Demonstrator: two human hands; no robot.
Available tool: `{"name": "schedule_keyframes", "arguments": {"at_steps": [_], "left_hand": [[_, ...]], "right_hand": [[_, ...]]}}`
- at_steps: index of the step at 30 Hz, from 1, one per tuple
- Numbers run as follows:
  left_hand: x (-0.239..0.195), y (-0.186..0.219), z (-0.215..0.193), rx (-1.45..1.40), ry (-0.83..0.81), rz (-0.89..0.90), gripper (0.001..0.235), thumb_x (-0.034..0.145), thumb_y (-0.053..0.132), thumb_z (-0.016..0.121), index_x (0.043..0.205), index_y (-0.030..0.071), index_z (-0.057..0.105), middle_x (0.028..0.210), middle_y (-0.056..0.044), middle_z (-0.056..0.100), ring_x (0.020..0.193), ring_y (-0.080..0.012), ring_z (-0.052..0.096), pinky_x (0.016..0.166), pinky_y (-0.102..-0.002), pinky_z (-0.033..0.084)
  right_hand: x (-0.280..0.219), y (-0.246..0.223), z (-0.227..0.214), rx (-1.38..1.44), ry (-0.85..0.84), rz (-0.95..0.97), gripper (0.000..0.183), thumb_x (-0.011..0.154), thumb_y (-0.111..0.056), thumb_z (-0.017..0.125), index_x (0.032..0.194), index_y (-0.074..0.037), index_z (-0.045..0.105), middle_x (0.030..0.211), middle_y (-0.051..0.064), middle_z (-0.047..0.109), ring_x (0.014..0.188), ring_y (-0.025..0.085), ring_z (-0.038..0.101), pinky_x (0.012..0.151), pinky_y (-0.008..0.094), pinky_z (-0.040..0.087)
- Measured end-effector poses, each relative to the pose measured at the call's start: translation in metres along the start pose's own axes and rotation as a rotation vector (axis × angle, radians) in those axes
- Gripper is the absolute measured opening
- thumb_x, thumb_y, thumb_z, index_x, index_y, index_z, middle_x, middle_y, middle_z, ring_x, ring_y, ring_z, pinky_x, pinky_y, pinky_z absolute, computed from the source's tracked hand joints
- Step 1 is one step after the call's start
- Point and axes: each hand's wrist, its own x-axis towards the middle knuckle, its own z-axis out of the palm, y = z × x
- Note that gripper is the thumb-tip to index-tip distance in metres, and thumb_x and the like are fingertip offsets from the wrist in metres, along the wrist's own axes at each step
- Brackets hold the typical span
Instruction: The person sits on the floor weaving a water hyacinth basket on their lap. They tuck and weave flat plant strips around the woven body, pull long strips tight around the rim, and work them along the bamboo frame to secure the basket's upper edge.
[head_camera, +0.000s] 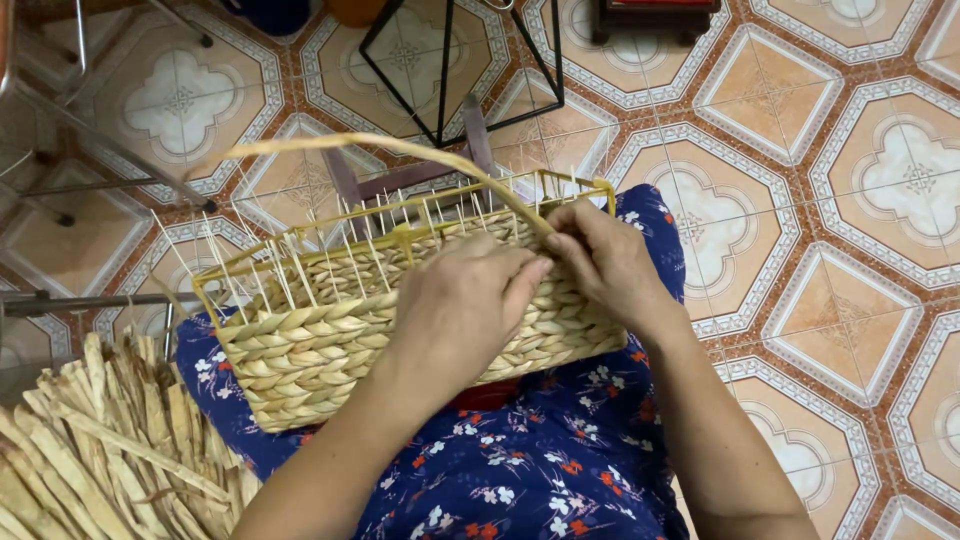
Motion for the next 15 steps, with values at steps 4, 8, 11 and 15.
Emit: {"name": "schedule_keyframes", "arguments": {"at_steps": [4,8,11,15], "left_hand": [[0.027,-0.025,0.037,0.008,-0.316,-0.248,0.019,0.102,0.023,0.065,0.103,0.006,0.074,0.058,-0.011,0.067,0.049,-0.0232,0.064,0.052,-0.041,0.052],[0.015,-0.025,0.050,-0.373,-0.411,-0.532,0.021,0.103,0.026,0.057,0.116,0.019,0.071,0.061,-0.005,0.068,0.046,-0.0151,0.063,0.043,-0.030,0.054],[-0.008,-0.022,0.050,-0.260,-0.044,-0.033,0.018,0.109,0.028,0.056,0.108,0.016,0.070,0.070,-0.001,0.070,0.052,-0.0110,0.061,0.049,-0.028,0.050],[-0.011,-0.020,0.028,-0.110,-0.228,-0.201,0.033,0.103,0.027,0.062,0.132,0.011,0.067,0.059,-0.003,0.066,0.043,-0.0128,0.055,0.039,-0.030,0.046]], "right_hand": [[-0.002,0.008,-0.003,0.252,-0.071,0.299,0.010,0.101,-0.009,0.058,0.110,-0.004,0.059,0.086,0.002,0.070,0.070,0.009,0.070,0.063,0.026,0.057],[-0.005,0.024,-0.003,0.510,-0.051,0.327,0.011,0.103,-0.007,0.057,0.113,-0.004,0.060,0.087,0.000,0.068,0.069,0.005,0.064,0.062,0.022,0.053],[-0.001,0.017,0.000,0.437,-0.035,0.249,0.010,0.100,-0.007,0.063,0.110,-0.005,0.065,0.088,-0.001,0.070,0.073,0.006,0.064,0.064,0.022,0.053],[0.005,-0.011,-0.004,0.131,-0.274,0.378,0.018,0.097,-0.011,0.066,0.113,-0.016,0.075,0.076,0.000,0.069,0.063,0.011,0.060,0.057,0.027,0.051]]}}
